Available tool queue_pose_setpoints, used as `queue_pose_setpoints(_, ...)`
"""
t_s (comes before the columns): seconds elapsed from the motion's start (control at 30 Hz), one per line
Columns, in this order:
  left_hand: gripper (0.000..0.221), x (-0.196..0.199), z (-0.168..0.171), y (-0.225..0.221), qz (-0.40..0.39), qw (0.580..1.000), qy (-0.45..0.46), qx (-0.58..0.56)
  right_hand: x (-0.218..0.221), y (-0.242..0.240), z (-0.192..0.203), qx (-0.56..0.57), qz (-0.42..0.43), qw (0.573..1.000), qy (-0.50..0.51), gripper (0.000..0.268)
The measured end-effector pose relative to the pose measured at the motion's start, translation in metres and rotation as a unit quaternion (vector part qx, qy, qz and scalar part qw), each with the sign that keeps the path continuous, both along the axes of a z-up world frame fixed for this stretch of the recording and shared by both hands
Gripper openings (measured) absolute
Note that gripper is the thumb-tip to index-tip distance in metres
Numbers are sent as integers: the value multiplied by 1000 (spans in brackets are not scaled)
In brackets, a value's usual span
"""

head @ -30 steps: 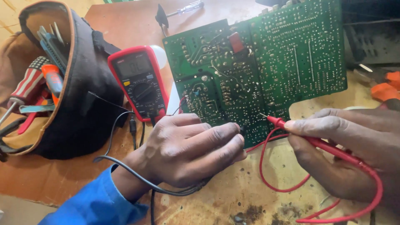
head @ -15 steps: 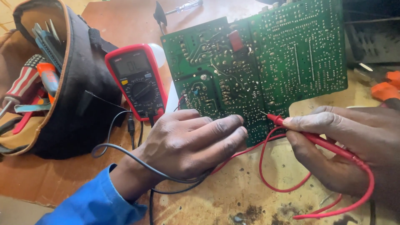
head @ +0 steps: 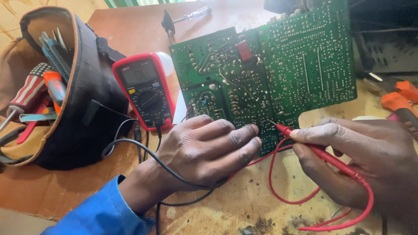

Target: Testing electrical components on a circuit board using a digital multimeter and probes.

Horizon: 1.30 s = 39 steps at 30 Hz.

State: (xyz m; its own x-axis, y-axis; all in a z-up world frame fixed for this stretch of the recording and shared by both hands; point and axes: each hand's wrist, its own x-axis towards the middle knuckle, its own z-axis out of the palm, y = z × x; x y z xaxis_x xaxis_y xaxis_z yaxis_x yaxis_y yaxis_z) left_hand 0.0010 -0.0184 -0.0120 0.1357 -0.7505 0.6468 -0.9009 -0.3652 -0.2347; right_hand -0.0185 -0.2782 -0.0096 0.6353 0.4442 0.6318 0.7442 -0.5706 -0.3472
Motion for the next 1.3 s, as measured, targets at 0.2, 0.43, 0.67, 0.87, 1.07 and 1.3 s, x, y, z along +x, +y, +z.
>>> queue_pose_setpoints(0.2, 21, -1, 1, 0, -15, 1000, 23, 7, 5, -9, -23, -15, -33, 998, 44, 10)
queue_pose_setpoints(0.43, 17, -2, 1, -1, -10, 999, 30, -9, 5, -11, -25, -28, -45, 998, 46, 13)
queue_pose_setpoints(0.67, 18, -2, 0, 0, -6, 999, 21, -24, 5, -11, -24, -22, -38, 997, 58, 14)
queue_pose_setpoints(0.87, 23, -1, -1, 1, -11, 999, 25, -27, 5, -12, -24, -32, -46, 997, 58, 14)
queue_pose_setpoints(1.07, 23, -1, -2, 1, -14, 999, 31, -23, 6, -13, -25, -37, -38, 997, 56, 15)
queue_pose_setpoints(1.3, 17, -2, -1, 0, -7, 999, 24, -27, 6, -12, -25, -24, -25, 997, 68, 16)
